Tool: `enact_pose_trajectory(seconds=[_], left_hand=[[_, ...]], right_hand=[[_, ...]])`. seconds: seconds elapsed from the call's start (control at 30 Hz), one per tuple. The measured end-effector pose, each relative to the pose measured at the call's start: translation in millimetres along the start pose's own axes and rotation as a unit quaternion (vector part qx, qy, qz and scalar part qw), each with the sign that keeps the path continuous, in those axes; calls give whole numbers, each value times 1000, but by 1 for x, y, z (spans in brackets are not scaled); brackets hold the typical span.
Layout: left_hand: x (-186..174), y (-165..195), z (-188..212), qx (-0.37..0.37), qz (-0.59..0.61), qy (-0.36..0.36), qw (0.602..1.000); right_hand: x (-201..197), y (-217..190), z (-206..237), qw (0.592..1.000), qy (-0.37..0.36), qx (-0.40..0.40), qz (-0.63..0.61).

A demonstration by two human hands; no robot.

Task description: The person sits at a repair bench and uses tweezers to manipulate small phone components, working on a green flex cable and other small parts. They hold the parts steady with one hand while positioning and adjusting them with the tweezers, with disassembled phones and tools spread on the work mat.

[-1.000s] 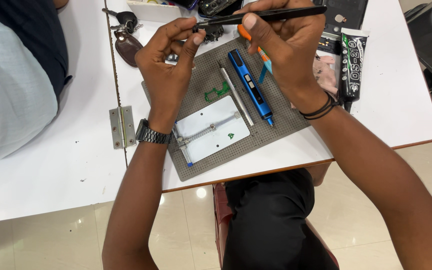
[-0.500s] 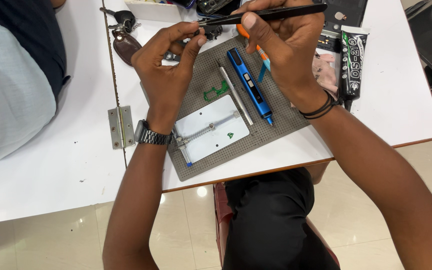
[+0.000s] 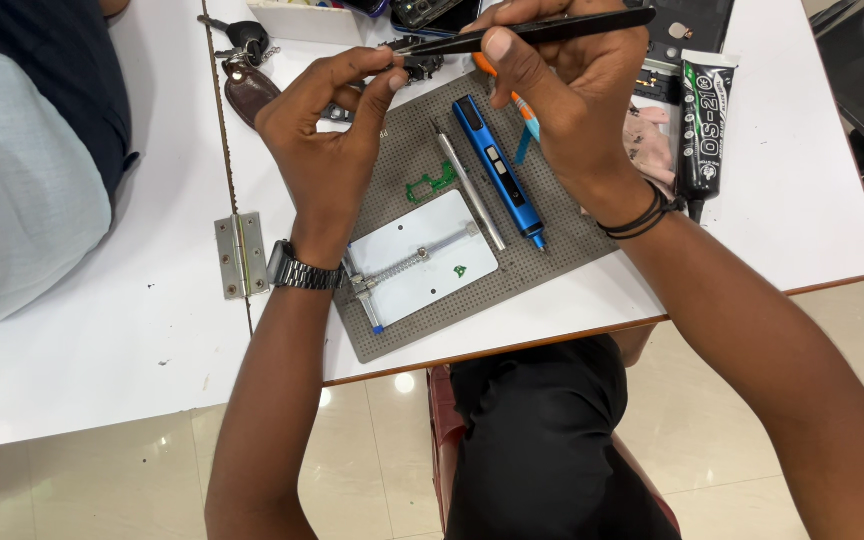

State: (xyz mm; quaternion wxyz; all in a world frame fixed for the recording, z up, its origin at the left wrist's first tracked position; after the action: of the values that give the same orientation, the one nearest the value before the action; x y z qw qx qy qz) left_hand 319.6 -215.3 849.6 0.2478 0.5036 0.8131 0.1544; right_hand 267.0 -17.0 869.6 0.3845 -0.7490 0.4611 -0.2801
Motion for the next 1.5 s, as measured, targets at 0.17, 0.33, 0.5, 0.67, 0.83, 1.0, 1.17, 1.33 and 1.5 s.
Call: enact_pose_trajectory(seconds=[0.17,0.33,0.5,0.67,0.83,1.0,1.17,1.33,1.5], left_hand=[[-1,3,-1,7,-6,-1,1000],[2,2,-1,0,17,-1,1000],[3,0,-2,2,9,0,1000],[2,-3,0,-12,10,7,1000],[1,-7,2,-22,13,13,1000],[3,-7,1,-5,-8,7,1000],[3,-8,0,-9,-7,3,1000],[3,-5,-1,0,-14,0,1000],[3,-6,-1,3,-16,3,1000]], right_hand=[[0,0,1,1000,-3,-7,7],[-4,6,5,1000,-1,-5,10],[-5,6,5,1000,3,-8,16],[12,-34,19,971,-34,-138,194],[36,-50,34,910,-68,-237,333],[35,-47,31,906,-64,-245,340],[33,-45,30,899,-46,-248,359],[33,-37,28,909,-53,-221,349],[32,-39,31,901,-45,-233,362]])
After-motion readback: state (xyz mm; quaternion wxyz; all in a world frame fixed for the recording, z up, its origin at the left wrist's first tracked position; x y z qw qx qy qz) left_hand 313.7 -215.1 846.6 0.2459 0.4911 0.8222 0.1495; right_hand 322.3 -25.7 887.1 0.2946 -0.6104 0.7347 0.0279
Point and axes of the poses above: each hand's wrist, its own z-axis away from the middle knuckle, its own x-axis out of the palm, y = z × x, the point moved 10 cm from there along -z, towards the middle knuckle, and after that the axes turned 13 degrees about x, right-handed, at the moved point
